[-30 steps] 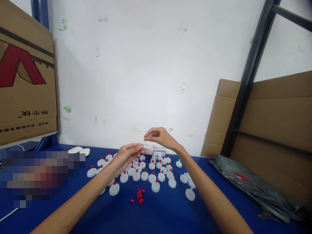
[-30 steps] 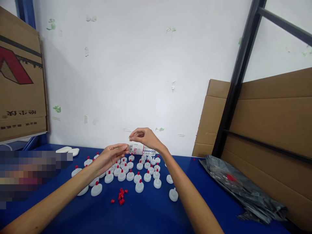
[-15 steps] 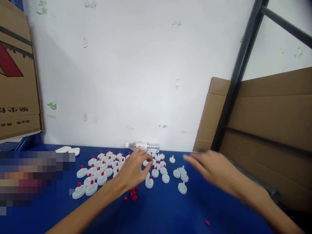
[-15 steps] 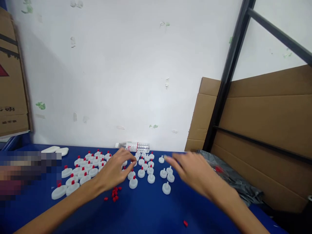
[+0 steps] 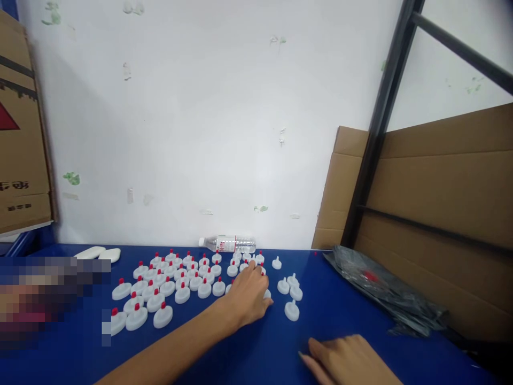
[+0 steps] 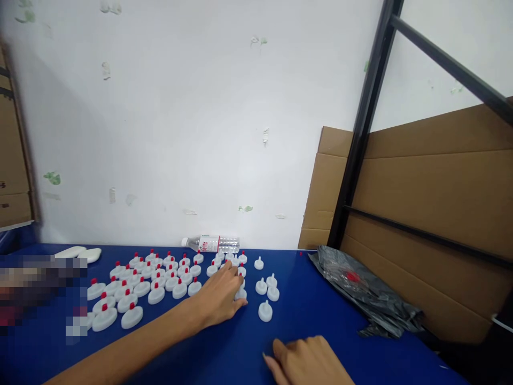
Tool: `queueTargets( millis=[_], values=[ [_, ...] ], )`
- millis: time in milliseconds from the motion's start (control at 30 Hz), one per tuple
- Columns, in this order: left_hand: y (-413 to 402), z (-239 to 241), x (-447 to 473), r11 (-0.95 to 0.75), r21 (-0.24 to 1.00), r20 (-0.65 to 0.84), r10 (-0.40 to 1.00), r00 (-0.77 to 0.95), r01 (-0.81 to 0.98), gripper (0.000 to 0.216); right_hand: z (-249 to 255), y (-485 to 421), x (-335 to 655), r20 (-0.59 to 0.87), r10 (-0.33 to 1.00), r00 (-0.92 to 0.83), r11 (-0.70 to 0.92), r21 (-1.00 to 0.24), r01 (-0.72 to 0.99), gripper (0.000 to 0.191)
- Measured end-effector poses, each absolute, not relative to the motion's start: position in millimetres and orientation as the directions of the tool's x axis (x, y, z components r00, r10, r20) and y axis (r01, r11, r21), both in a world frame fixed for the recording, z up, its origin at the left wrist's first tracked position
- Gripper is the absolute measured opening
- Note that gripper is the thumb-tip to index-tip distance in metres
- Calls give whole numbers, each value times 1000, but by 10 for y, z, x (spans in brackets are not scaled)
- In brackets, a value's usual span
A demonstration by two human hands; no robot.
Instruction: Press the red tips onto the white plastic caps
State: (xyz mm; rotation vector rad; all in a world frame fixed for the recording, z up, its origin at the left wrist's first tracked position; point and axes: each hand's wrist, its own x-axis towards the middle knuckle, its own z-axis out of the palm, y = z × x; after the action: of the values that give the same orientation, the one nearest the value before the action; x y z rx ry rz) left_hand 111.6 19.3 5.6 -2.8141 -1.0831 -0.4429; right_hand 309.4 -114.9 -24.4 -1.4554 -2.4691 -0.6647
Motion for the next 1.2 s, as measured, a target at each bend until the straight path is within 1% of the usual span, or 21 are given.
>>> queueTargets(
  millis=[67,133,167,267,333,400,467,567,633,700,733,800,833,900,967,1067,1200],
  values=[
    [202,38,1140,-753,40,287,638,714,657,26,3,-1093,3091,395,831,-391,378,114,919,35],
    [200,20,1157,-760,55,288,633,719,647,20,252,-992,3081,382,870,-310,357,-58,932,38],
    [193,12,1163,-764,61,286,630,722,642,16,359,-928,3071,375,882,-285,360,-144,922,39],
    [148,-1,1160,-772,72,277,624,731,632,13,574,-714,3027,376,896,-237,389,-406,827,26],
    [112,1,1135,-756,67,279,641,715,651,20,629,-581,2993,407,890,-206,405,-499,766,22],
    [89,13,1101,-729,61,264,670,694,682,26,637,-460,2960,457,871,-178,427,-528,734,20],
    [81,34,1074,-718,62,238,685,688,693,26,616,-344,2923,507,847,-156,447,-523,725,19],
    [80,94,1049,-745,62,263,654,709,665,24,573,-199,2840,553,820,-150,480,-521,706,17],
    [73,148,1012,-754,53,321,634,704,655,29,556,-153,2758,555,817,-156,513,-577,635,18],
    [63,194,927,-742,69,375,639,672,667,40,558,-159,2660,539,832,-132,521,-678,518,22],
    [61,207,862,-732,96,397,649,649,674,43,564,-176,2607,530,840,-113,517,-721,462,25],
    [73,208,703,-728,163,445,657,609,666,39,575,-212,2497,533,842,-80,517,-758,399,25],
    [91,197,617,-733,189,478,650,591,654,35,572,-220,2441,541,838,-69,521,-757,395,24],
    [150,162,455,-746,215,547,626,555,630,32,537,-195,2328,557,828,-66,530,-740,413,20],
    [228,127,331,-747,233,597,615,515,623,36,453,-122,2225,558,826,-76,527,-719,453,16],
    [321,98,228,-739,262,618,622,480,620,44,275,-1,2123,568,819,-84,523,-679,515,9],
    [326,82,192,-776,211,655,564,503,595,47,103,26,2107,589,807,-35,513,-671,535,11]
  ],
)
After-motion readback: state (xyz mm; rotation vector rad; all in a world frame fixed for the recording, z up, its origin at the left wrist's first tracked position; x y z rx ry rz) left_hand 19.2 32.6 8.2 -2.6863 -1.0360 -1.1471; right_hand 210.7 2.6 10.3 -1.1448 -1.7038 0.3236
